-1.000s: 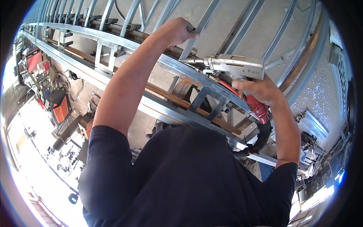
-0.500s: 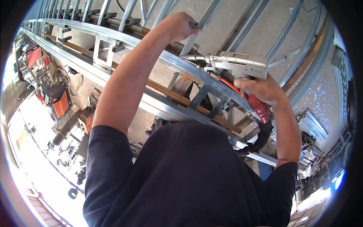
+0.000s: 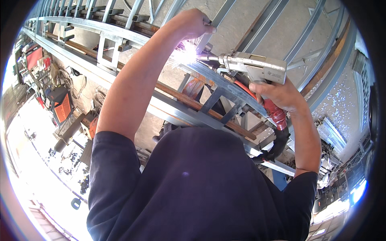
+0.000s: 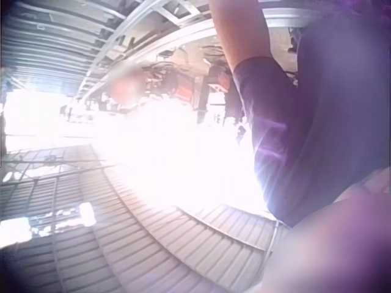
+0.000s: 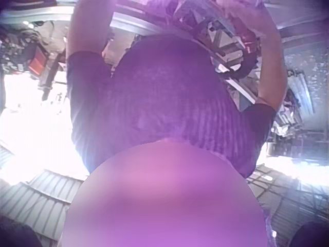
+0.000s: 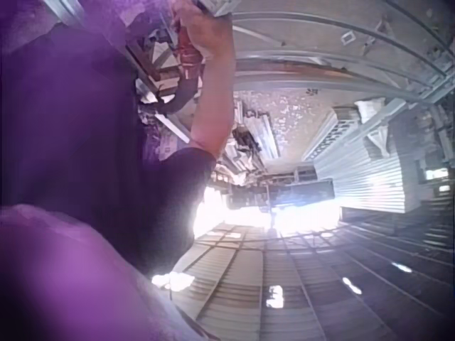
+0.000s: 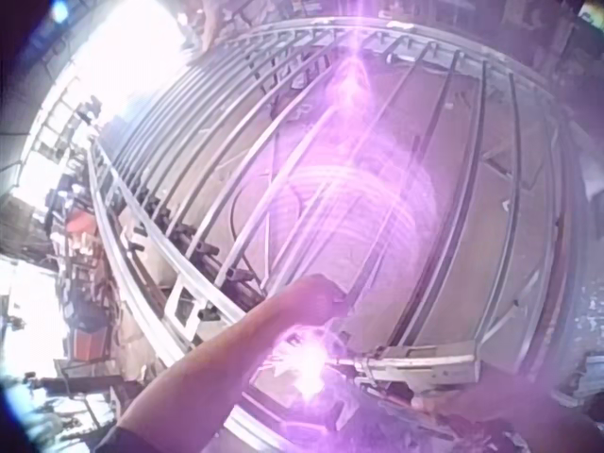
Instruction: The person welds multiple joints on a large metal frame structure using a handheld welding torch. The person moves along the frame, positioning the torch at various intersections and applying welds while holding the frame steady with the other hand.
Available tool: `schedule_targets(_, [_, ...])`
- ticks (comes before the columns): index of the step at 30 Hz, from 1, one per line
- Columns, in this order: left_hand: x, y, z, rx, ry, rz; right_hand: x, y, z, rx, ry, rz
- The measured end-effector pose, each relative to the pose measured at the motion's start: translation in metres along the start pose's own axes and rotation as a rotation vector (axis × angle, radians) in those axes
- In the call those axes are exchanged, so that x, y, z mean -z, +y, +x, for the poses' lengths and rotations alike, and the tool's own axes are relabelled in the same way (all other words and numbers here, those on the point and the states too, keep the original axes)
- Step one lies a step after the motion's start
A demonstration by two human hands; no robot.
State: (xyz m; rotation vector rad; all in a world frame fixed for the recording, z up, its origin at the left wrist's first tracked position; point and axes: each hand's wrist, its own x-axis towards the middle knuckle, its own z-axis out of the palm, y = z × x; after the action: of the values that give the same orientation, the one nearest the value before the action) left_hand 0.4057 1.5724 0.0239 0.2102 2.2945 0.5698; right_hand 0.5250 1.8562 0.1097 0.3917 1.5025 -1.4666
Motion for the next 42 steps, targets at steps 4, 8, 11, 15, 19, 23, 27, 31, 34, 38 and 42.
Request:
schedule_targets(4, [0.001,-0.001,0.006,0.015,-0.051,0.0,0.001,0.001,0.001,-0.028,-0.016,-0.053])
schedule_targets(8, [0.0,-0.003,0.006,0.025,-0.043,-0.046,0.001,0.001,0.002,-0.012,-0.014,-0.05])
schedule_targets(11, [0.001,-0.002,0.006,0.012,-0.05,-0.029,0.003,0.002,0.001,-0.022,-0.023,-0.054])
schedule_targets(15, [0.003,0.0,0.005,-0.004,-0.066,0.0,0.006,0.003,0.002,-0.043,-0.016,-0.109])
schedule_targets(19, [0.001,-0.003,0.007,-0.009,-0.049,0.003,0.005,0.002,0.0,-0.028,-0.005,-0.088])
schedule_targets(23, [-0.003,-0.01,0.01,-0.042,-0.016,-0.017,0.005,0.002,-0.002,-0.004,-0.013,-0.055])
schedule_targets(27, [-0.001,-0.01,0.009,-0.054,-0.013,-0.026,0.006,0.004,-0.003,0.015,-0.008,-0.025])
schedule_targets(31, [0.002,-0.007,0.008,-0.048,-0.041,-0.03,0.008,0.005,-0.002,-0.05,0.019,-0.051])
schedule_targets(34, [0.003,-0.007,0.009,-0.053,-0.061,-0.04,0.006,0.002,-0.005,-0.073,0.039,-0.066])
schedule_targets(38, [0.007,-0.003,0.007,-0.046,-0.078,-0.041,0.005,0.0,-0.01,-0.052,0.051,-0.019])
schedule_targets(42, [-0.003,-0.011,0.001,-0.092,0.05,0.002,0.031,0.014,-0.026,0.0,0.019,0.036])
